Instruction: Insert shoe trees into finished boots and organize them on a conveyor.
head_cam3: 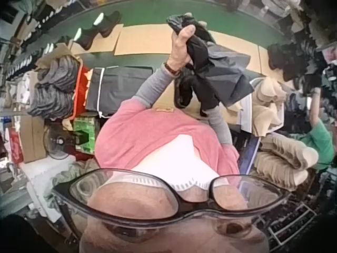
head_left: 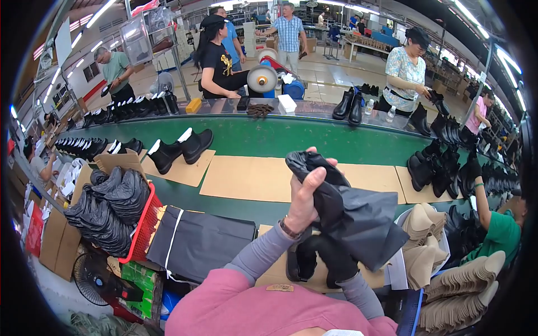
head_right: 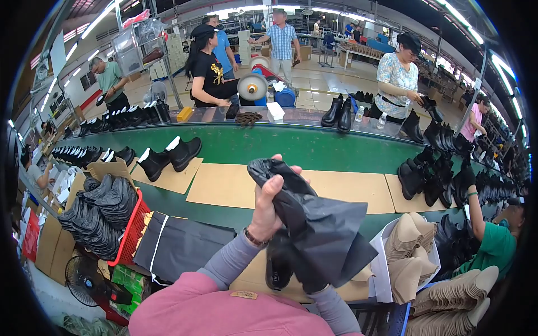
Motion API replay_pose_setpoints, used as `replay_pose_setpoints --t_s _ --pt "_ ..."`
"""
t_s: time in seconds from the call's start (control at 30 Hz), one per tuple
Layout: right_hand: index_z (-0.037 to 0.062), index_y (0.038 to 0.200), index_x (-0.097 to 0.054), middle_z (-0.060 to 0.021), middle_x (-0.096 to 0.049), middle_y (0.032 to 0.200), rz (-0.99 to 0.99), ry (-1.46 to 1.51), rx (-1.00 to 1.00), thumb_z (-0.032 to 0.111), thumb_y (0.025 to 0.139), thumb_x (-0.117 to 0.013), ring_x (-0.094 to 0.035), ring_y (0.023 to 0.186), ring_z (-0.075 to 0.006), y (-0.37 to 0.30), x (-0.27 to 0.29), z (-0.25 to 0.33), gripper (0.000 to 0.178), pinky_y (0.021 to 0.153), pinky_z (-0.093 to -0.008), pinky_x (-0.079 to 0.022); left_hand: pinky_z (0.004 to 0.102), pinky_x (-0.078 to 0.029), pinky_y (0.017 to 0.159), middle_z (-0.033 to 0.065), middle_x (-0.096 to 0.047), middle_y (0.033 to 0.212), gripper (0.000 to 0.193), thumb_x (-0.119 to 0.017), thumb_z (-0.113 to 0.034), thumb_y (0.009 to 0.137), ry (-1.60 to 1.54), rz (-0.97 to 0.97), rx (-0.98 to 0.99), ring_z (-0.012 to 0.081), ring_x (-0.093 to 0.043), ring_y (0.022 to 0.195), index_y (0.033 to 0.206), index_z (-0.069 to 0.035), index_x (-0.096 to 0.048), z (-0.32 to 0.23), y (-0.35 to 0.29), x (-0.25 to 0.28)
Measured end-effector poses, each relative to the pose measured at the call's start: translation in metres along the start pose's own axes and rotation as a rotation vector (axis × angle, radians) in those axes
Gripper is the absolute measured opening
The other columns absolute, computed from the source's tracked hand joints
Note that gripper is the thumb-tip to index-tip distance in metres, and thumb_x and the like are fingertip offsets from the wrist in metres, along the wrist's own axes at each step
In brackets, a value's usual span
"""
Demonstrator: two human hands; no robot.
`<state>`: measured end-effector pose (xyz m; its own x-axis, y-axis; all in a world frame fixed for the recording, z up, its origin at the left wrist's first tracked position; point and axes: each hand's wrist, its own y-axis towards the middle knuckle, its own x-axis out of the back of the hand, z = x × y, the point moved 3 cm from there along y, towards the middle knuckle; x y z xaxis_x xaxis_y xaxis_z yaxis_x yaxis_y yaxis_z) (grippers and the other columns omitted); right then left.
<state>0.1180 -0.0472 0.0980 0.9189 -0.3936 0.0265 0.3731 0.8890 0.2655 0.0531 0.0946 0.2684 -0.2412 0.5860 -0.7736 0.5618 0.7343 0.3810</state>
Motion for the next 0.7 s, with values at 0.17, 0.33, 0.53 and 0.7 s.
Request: replay_pose_setpoints --t_s 0.17,0.33,0.53,0.7 --pt "-0.0034 0.128 -0.055 -0.0123 -0.062 0.121 -0.222 -0.06 0.014 0.019 0.096 -0.056 -0.06 0.099 -0.0179 0.013 0.006 0.067 0.039 0.082 -0.0329 -0.049 0.0487 -0.055 0.091 0.0178 -0.058 0.12 0.064 -0.067 -0.019 0.089 -0.13 0.016 0.085 0.0338 -0.063 0.107 0.142 -0.01 -0.032 0.004 -0.025 0.002" --pt "-0.0037 0.122 -0.059 -0.0096 -0.065 0.111 -0.3 -0.43 0.167 0.014 0.091 -0.06 -0.062 0.092 -0.018 0.025 0.017 0.101 0.035 0.08 -0.0319 -0.049 0.0445 -0.053 0.096 0.0171 -0.058 0.121 0.075 -0.069 -0.011 0.084 0.016 0.077 -0.026 0.032 -0.064 0.108 0.145 -0.006 -0.026 0.005 -0.039 0.001" --pt "0.0003 0.14 -0.042 -0.0114 -0.059 0.125 -0.365 0.48 0.157 -0.003 0.087 -0.064 -0.059 0.112 -0.019 0.03 -0.002 0.125 0.058 0.095 -0.0334 -0.048 0.0351 -0.043 0.103 0.0141 -0.056 0.128 0.088 -0.077 -0.015 0.078 0.23 0.056 -0.1 0.0233 -0.059 0.114 0.145 0.001 -0.023 0.013 -0.045 0.014" --pt "-0.0004 0.121 -0.062 -0.0082 -0.068 0.097 -0.155 -0.082 0.136 0.009 0.087 -0.07 -0.066 0.09 -0.0205 0.022 0.0 0.126 0.036 0.075 -0.0333 -0.053 0.0429 -0.049 0.099 0.0203 -0.049 0.134 0.09 -0.075 -0.04 0.084 0.297 0.146 0.051 0.0326 -0.057 0.118 0.148 -0.005 -0.023 0.035 -0.056 0.012"
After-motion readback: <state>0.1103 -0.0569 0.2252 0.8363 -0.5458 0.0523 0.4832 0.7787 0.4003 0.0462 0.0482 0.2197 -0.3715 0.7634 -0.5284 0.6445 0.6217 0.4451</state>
